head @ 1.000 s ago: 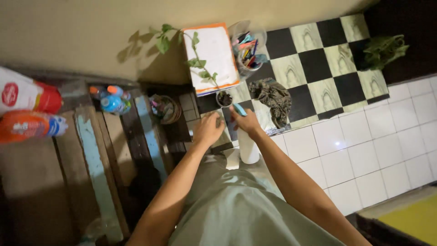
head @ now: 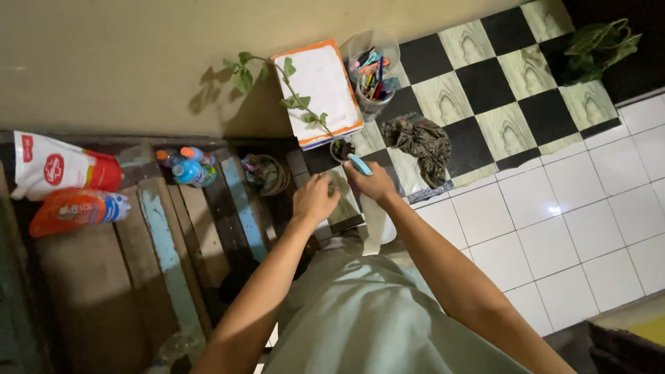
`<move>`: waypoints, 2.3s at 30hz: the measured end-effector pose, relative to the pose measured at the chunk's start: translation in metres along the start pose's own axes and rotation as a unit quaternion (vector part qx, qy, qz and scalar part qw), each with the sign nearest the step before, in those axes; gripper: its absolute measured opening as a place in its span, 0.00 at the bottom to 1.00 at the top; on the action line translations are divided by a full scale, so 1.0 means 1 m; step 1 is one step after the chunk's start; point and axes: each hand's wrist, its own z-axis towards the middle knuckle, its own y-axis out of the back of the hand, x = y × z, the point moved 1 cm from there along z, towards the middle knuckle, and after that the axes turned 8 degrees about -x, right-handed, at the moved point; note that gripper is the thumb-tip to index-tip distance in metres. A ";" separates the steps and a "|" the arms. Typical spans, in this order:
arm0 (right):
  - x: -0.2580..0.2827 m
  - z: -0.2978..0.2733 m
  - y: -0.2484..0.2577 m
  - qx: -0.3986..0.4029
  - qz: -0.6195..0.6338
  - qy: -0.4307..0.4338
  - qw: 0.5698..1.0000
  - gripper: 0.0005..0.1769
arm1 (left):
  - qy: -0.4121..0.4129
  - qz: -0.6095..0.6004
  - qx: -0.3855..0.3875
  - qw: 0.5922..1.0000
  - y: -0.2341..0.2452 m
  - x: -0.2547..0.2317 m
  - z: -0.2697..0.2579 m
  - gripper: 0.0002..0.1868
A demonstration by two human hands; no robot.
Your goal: The person wipes a checkered table with a cloth, sprays the surface with a spray bottle, and wipes it again. They move a small plant and a container of pens to spray and wipe the remaining areas of the table.
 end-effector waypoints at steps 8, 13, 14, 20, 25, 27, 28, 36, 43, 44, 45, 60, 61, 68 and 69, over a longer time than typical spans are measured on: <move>0.008 -0.004 -0.002 -0.085 -0.043 -0.037 0.995 0.31 | 0.012 0.009 0.017 1.000 0.000 0.004 -0.008 0.15; -0.007 0.001 0.009 -0.041 -0.026 -0.055 0.997 0.34 | -0.014 0.004 0.004 1.000 -0.006 0.005 -0.008 0.13; -0.011 0.003 0.013 -0.058 0.002 -0.056 0.997 0.34 | -0.018 -0.001 0.005 1.000 -0.010 0.004 -0.003 0.13; -0.043 -0.007 0.021 -0.064 0.212 -0.033 0.975 0.28 | -0.040 -0.018 0.042 0.998 -0.023 -0.012 -0.010 0.14; -0.059 -0.003 0.029 -0.094 0.172 -0.043 0.980 0.31 | -0.015 -0.002 0.179 0.984 -0.059 -0.025 -0.010 0.25; -0.066 -0.004 0.030 -0.078 0.259 -0.030 0.962 0.26 | -0.104 -0.163 0.179 0.965 -0.081 -0.030 -0.017 0.34; -0.069 -0.001 0.032 -0.068 0.302 -0.025 0.951 0.24 | -0.145 -0.240 0.179 0.943 -0.091 -0.034 -0.014 0.40; -0.067 -0.012 0.057 -0.116 0.252 0.187 0.942 0.18 | -0.135 -0.261 0.133 0.947 -0.104 -0.085 -0.007 0.57; -0.029 -0.028 0.139 0.095 0.218 0.278 0.931 0.50 | -0.177 -0.235 0.137 0.946 -0.070 -0.119 0.026 0.51; -0.028 -0.032 0.157 0.107 0.209 0.284 0.930 0.54 | -0.215 -0.244 0.150 0.934 -0.065 -0.124 0.034 0.45; -0.029 -0.039 0.173 0.123 0.201 0.287 0.929 0.57 | -0.247 -0.254 0.166 0.920 -0.060 -0.127 0.037 0.38; -0.011 -0.070 0.239 -0.096 0.383 0.081 0.915 0.18 | -0.222 -0.313 0.378 0.843 -0.035 -0.182 0.078 0.27; -0.016 -0.068 0.241 -0.103 0.313 0.115 0.937 0.16 | -0.228 -0.298 0.382 0.845 -0.037 -0.181 0.079 0.27; -0.034 -0.078 0.237 -0.100 0.445 0.028 0.889 0.11 | -0.098 -0.455 0.536 0.704 -0.037 -0.181 0.078 0.16; -0.032 -0.080 0.241 -0.098 0.443 0.019 0.891 0.10 | -0.100 -0.431 0.545 0.712 -0.036 -0.183 0.082 0.16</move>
